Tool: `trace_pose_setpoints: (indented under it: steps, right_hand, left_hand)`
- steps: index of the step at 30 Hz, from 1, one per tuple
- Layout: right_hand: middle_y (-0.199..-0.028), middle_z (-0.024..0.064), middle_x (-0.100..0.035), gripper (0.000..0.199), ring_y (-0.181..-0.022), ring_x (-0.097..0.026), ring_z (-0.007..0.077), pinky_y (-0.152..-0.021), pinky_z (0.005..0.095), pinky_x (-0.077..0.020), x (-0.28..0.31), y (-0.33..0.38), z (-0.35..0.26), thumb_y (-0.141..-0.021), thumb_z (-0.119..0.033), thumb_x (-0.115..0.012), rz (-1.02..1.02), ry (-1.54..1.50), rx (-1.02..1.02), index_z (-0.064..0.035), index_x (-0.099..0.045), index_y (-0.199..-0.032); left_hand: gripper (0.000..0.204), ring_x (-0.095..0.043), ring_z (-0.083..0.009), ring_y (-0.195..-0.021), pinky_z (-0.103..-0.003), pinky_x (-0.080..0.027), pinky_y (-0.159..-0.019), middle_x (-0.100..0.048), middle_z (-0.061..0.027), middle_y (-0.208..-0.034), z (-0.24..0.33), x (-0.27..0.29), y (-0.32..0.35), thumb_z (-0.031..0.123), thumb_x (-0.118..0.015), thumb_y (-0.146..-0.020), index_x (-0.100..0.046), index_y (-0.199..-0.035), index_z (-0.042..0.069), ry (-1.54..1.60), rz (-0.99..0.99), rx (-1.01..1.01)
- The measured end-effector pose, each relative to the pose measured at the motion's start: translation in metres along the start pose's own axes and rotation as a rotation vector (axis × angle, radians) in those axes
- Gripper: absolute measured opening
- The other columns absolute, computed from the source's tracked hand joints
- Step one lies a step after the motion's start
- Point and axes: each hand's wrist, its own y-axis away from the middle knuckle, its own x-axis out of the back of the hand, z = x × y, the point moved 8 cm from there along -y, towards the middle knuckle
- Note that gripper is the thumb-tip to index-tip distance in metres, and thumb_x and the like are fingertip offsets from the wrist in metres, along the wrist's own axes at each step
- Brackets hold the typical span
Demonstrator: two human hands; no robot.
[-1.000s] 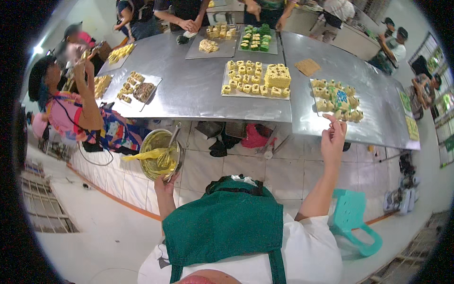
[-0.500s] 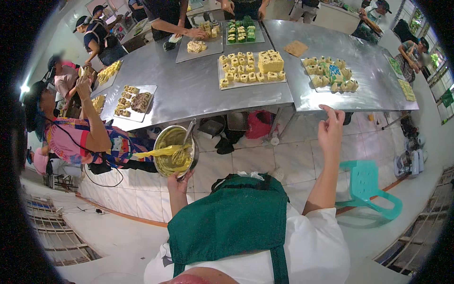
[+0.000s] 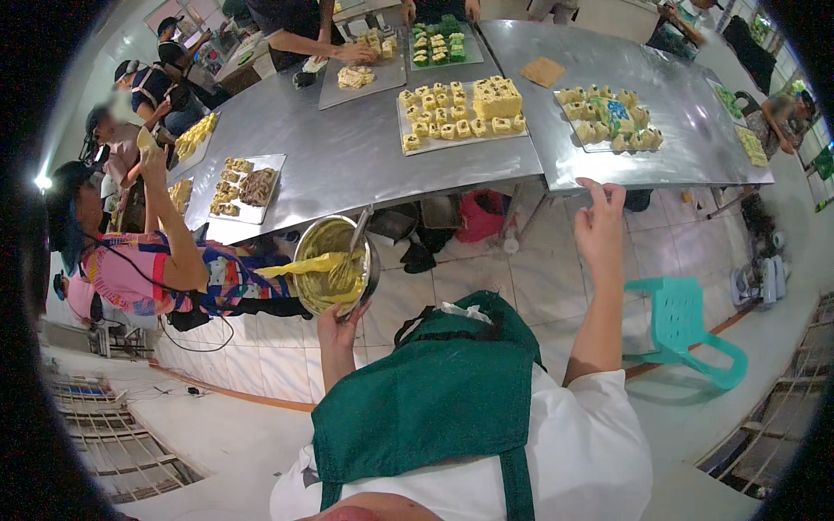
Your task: The person places small decorative items onto yellow pastry squares on a tray, then picks up and handles the pastries by hand before wiping their hands with a cloth.
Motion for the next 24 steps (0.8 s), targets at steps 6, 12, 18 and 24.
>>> trace_pose_setpoints:
  steps: [6,12,18,24]
  right_hand:
    - [-0.104,0.0137,-0.046,0.047,-0.095,-0.050,0.0306,-0.080,0.0391,-0.0453,-0.028,-0.030,0.023,-0.070,0.004,-0.054,-0.002,0.178,0.129,-0.0131,-0.059,-0.114]
    - [-0.101,0.0144,-0.048,0.042,-0.096,-0.048,0.0326,-0.081,0.0422,-0.0451,-0.085,-0.092,0.043,-0.069,0.003,-0.057,-0.106,0.217,0.186,-0.0107,-0.060,-0.108]
    - [-0.097,0.0131,-0.049,0.039,-0.094,-0.049,0.0316,-0.080,0.0420,-0.0459,-0.122,-0.155,0.064,-0.069,0.003,-0.058,-0.192,0.185,0.280,-0.0093,-0.061,-0.106]
    - [-0.097,0.0124,-0.050,0.037,-0.095,-0.050,0.0314,-0.081,0.0414,-0.0468,-0.147,-0.202,0.080,-0.070,0.003,-0.058,-0.283,0.158,0.285,-0.0082,-0.061,-0.106]
  left_hand:
    - [0.049,-0.045,-0.0541,-0.114,-0.064,-0.048,-0.090,-0.034,-0.0301,-0.134,-0.010,-0.051,-0.028,0.000,-0.034,-0.089,-0.021,-0.136,-0.007,0.006,-0.017,0.019]
    - [0.049,-0.040,-0.0601,-0.113,-0.053,-0.056,-0.084,-0.029,-0.0311,-0.136,-0.022,-0.101,-0.071,0.006,-0.034,-0.092,-0.019,-0.138,-0.005,0.019,-0.013,0.062]
    - [0.052,-0.040,-0.0601,-0.112,-0.054,-0.055,-0.085,-0.029,-0.0308,-0.134,-0.034,-0.155,-0.110,0.006,-0.034,-0.092,-0.015,-0.139,-0.004,-0.031,0.008,0.004]
    - [0.055,-0.039,-0.0585,-0.114,-0.053,-0.054,-0.088,-0.026,-0.0300,-0.134,-0.040,-0.191,-0.144,0.005,-0.037,-0.091,-0.012,-0.140,-0.002,-0.049,0.044,-0.059]
